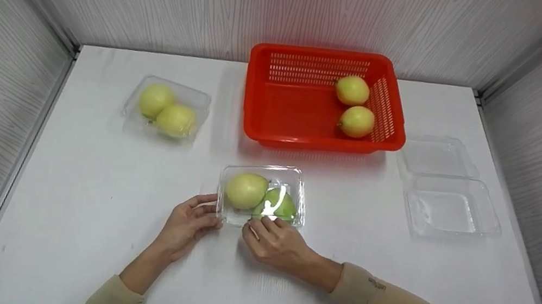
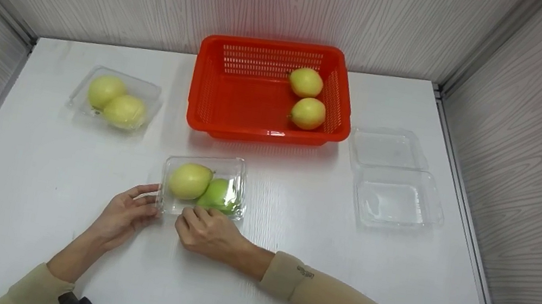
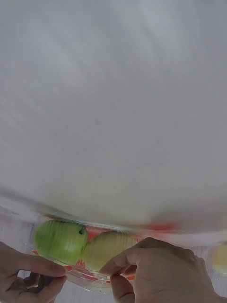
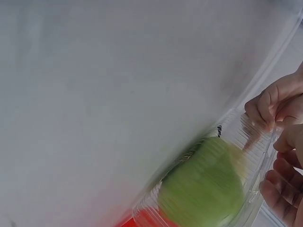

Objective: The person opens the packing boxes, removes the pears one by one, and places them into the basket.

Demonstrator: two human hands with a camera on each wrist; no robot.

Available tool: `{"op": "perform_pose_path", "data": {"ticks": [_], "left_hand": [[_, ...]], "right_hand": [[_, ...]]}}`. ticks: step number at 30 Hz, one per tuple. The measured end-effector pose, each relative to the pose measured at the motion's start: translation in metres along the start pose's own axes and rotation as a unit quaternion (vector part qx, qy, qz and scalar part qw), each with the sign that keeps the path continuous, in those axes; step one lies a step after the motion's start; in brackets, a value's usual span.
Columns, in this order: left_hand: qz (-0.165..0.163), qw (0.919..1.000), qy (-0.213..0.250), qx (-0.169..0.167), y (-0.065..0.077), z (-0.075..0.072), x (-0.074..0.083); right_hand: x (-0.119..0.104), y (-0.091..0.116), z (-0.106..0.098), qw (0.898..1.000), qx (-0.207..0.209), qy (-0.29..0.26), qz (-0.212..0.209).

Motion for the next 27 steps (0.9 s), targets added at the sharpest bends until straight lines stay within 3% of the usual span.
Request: {"op": "perform_pose_path", "data": {"ticks": [27], "left_hand": [[-0.002, 0.9998, -0.019, -0.005, 0.001, 0.001, 0.002]], "right_hand": [[0.019, 0.031, -0.010, 0.999, 0.015, -0.023, 0.018]]}}
Point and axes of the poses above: each hand's wrist, its own y-axis away from the middle knuckle, its own z-axis out of the palm, x = y × z, the point moved 10 cm from there along -y, towards the middle knuckle, and after that the axes turned 11 degrees about -z, right-handed, at the moved point
